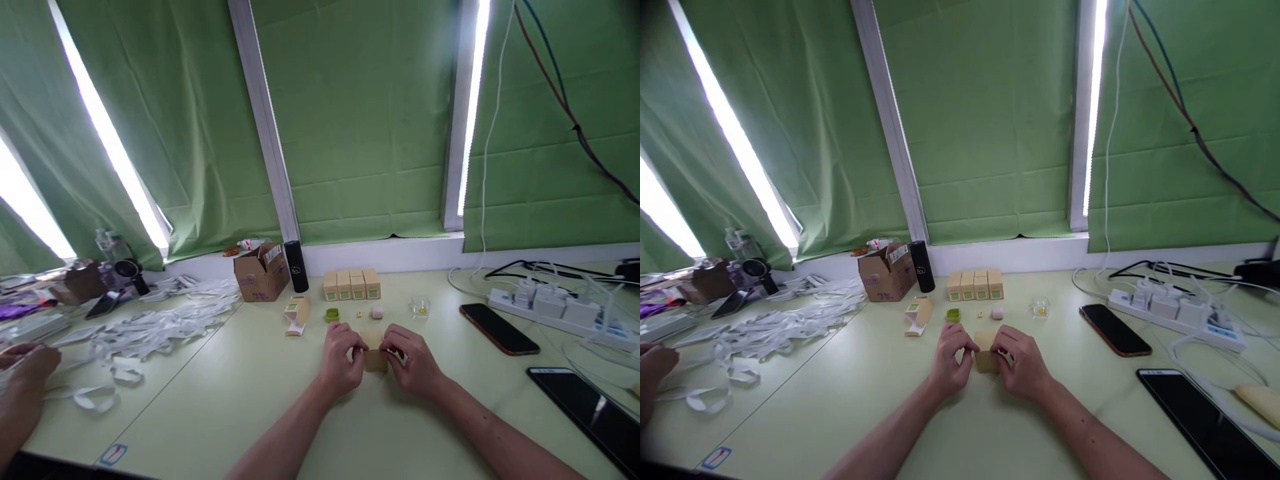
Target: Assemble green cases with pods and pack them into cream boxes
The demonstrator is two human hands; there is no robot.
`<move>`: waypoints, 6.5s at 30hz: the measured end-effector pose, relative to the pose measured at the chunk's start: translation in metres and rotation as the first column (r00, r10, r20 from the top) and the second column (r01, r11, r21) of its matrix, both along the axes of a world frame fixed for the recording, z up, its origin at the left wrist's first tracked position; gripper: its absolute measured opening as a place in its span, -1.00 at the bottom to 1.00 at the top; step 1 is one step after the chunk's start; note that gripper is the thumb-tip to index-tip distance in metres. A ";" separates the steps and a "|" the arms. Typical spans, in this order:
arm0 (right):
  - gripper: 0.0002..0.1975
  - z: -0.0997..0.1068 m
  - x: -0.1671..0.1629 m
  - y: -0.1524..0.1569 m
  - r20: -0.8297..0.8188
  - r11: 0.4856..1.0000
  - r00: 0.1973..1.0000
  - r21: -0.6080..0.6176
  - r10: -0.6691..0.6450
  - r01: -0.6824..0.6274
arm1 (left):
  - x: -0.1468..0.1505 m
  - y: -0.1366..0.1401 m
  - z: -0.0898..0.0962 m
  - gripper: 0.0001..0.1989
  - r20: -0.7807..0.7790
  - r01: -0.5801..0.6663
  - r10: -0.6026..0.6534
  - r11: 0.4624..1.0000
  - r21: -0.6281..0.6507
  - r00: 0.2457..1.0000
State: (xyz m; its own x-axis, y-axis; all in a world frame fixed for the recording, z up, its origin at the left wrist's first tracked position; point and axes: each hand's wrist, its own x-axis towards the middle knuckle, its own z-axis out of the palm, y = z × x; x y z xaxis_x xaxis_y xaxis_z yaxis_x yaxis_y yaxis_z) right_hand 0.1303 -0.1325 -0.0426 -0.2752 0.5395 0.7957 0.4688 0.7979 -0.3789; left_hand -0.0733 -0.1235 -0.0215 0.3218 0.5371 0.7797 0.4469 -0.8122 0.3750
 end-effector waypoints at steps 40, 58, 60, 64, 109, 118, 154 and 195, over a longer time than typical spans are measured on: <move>-0.73 -0.009 0.011 0.019 0.200 0.837 0.906 -0.348 -0.373 0.422 | 0.005 0.017 -0.010 -0.76 -0.047 -0.270 0.295 0.783 -0.560 0.954; -0.85 -0.015 0.012 0.021 0.417 0.742 0.827 -0.399 -0.376 0.538 | 0.003 0.017 -0.011 -0.80 -0.223 -0.455 0.400 0.715 -0.531 0.889; -0.83 -0.014 0.012 0.021 0.411 0.743 0.832 -0.406 -0.372 0.532 | 0.003 0.017 -0.011 -0.80 -0.224 -0.457 0.402 0.717 -0.526 0.888; -0.67 -0.012 0.016 0.024 0.363 0.748 0.861 -0.441 -0.357 0.496 | 0.003 0.018 -0.012 -0.83 -0.236 -0.463 0.400 0.718 -0.520 0.885; -0.61 0.025 0.060 0.162 0.523 0.618 0.721 -0.398 -0.455 0.678 | 0.007 0.007 -0.007 -0.80 -0.343 -0.518 0.397 0.741 -0.428 0.851; -0.66 0.022 0.045 0.128 0.681 0.671 0.612 -0.235 -0.403 0.704 | 0.009 0.007 -0.009 -0.80 -0.328 -0.497 0.386 0.771 -0.397 0.862; -0.60 0.026 -0.006 0.054 0.578 0.746 0.717 -0.258 -0.390 0.614 | 0.008 0.008 -0.011 -0.79 -0.366 -0.504 0.375 0.775 -0.380 0.852; -0.58 -0.007 -0.016 0.008 -0.029 0.945 0.971 -0.242 -0.236 0.222 | 0.006 -0.001 0.031 -0.44 0.044 -0.035 0.055 0.930 -0.366 0.998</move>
